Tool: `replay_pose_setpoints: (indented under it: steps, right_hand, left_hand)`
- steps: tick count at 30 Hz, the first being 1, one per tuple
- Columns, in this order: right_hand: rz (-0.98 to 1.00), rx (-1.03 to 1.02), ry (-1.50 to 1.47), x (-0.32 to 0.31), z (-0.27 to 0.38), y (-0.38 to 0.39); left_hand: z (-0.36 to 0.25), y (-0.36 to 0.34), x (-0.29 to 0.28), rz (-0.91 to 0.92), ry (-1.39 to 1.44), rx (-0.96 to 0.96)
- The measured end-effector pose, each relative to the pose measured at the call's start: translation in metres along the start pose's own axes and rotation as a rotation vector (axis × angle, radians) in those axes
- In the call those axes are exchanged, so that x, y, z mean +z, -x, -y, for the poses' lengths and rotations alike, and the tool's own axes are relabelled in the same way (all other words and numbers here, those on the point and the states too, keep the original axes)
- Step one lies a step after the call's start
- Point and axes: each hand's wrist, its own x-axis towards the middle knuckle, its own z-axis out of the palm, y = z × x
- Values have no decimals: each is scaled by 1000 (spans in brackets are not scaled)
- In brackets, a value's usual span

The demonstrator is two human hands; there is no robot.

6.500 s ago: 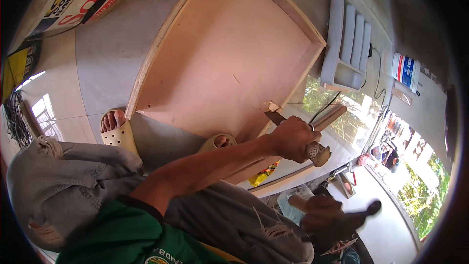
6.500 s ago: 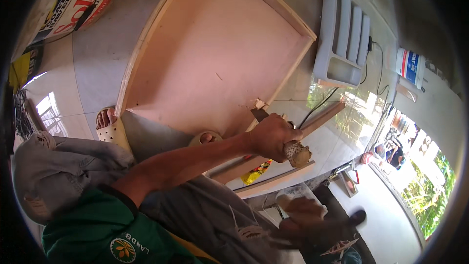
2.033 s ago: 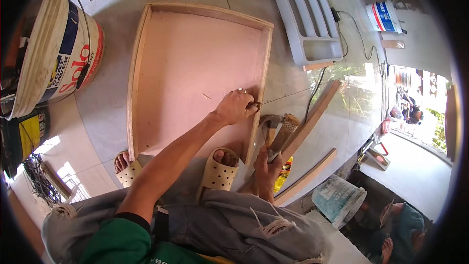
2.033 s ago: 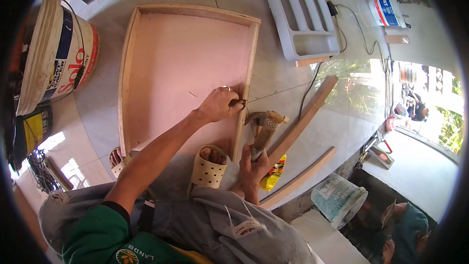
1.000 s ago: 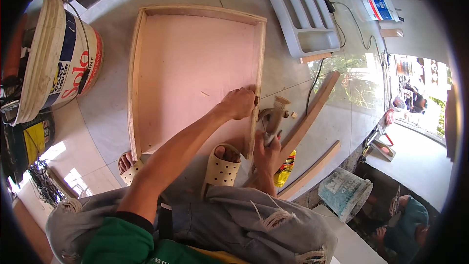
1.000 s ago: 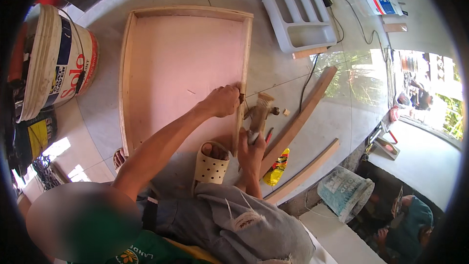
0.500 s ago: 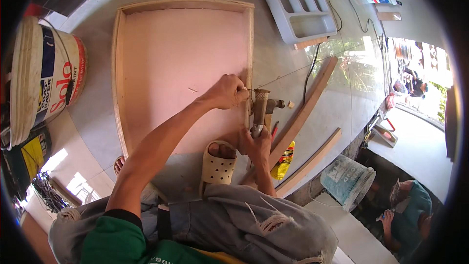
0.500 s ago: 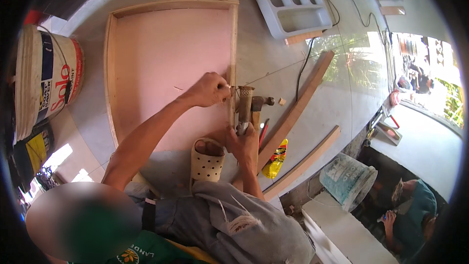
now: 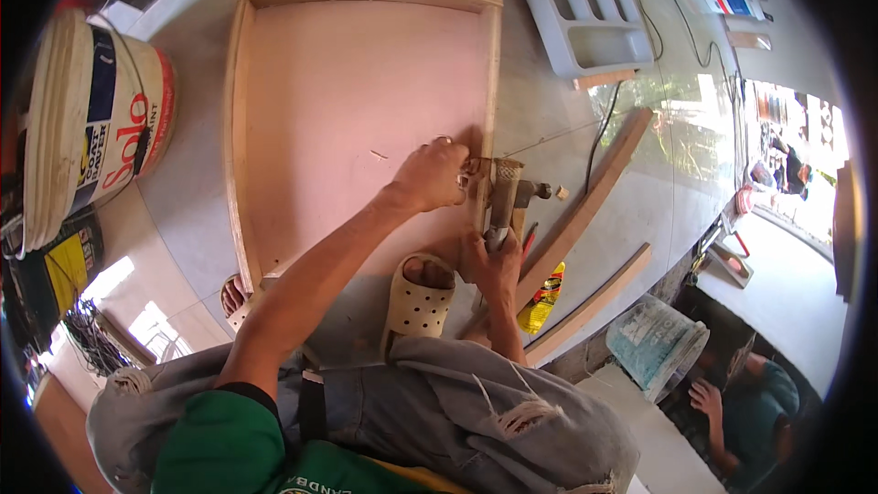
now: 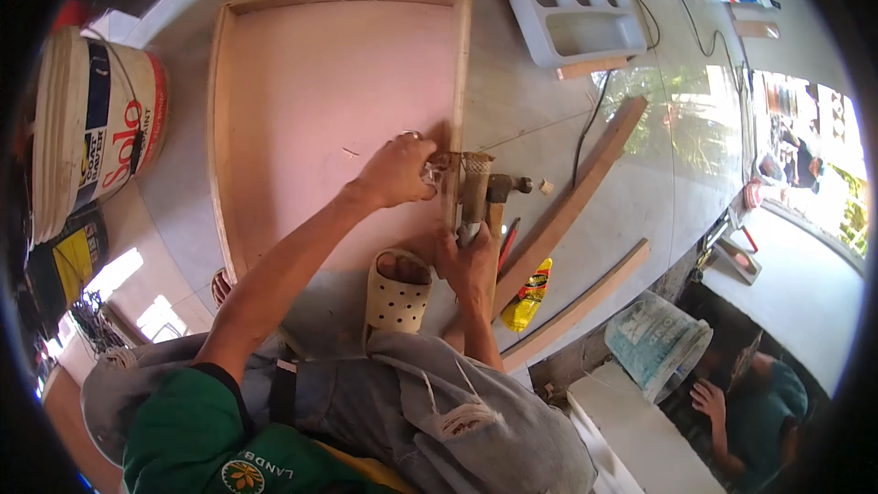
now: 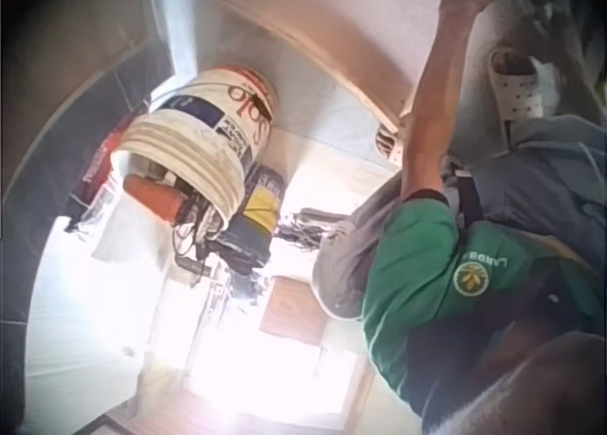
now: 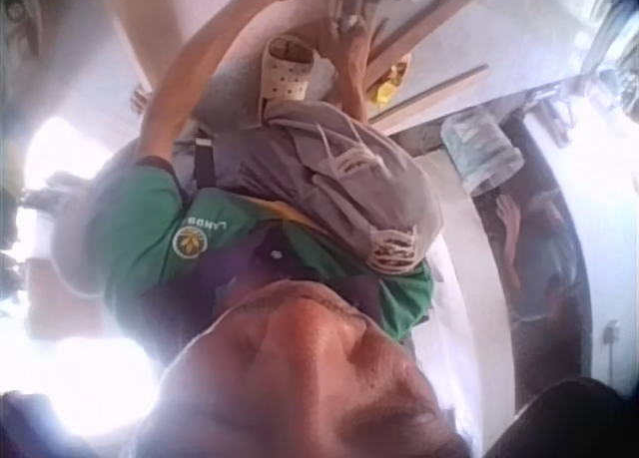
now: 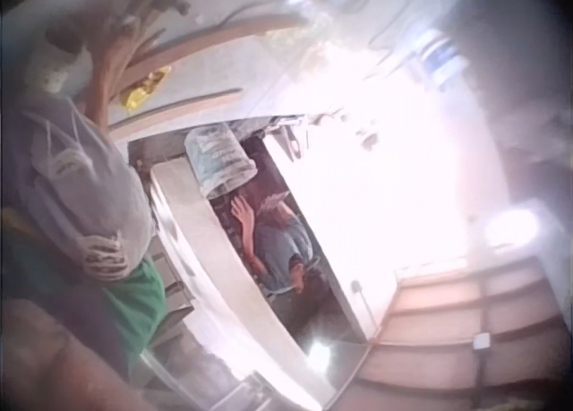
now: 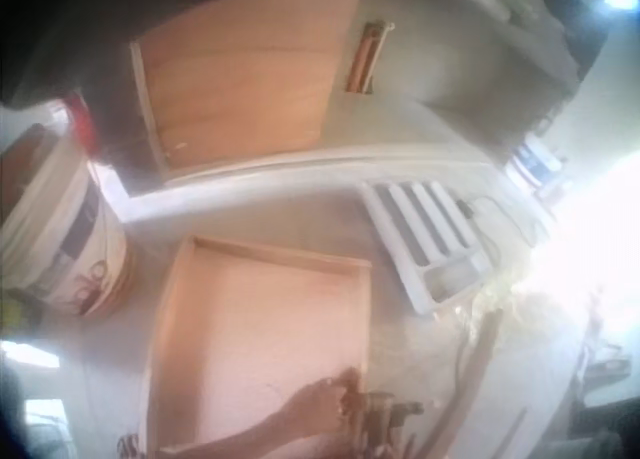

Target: Using a hammer and chisel to carve and shape wooden components for a box or drawer.

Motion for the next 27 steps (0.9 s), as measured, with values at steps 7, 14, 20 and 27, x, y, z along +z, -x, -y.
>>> replay_pose_setpoints:
  steps: [7, 14, 20, 27]
  right_hand:
    - [-7, -10, -20, -1, 9, 0]
    - [-64, -47, 20, 1, 0, 0]
    - [-44, -30, -39, 1, -4, 0]
    - [-7, 13, 22, 1, 4, 1]
  left_hand:
    - [13, -11, 7, 32, 3, 192]
    - [-2, -14, 15, -108, -19, 11]
    - [26, 4, -28, -462, 573, -307]
    - [19, 2, -104, -835, 924, -321]
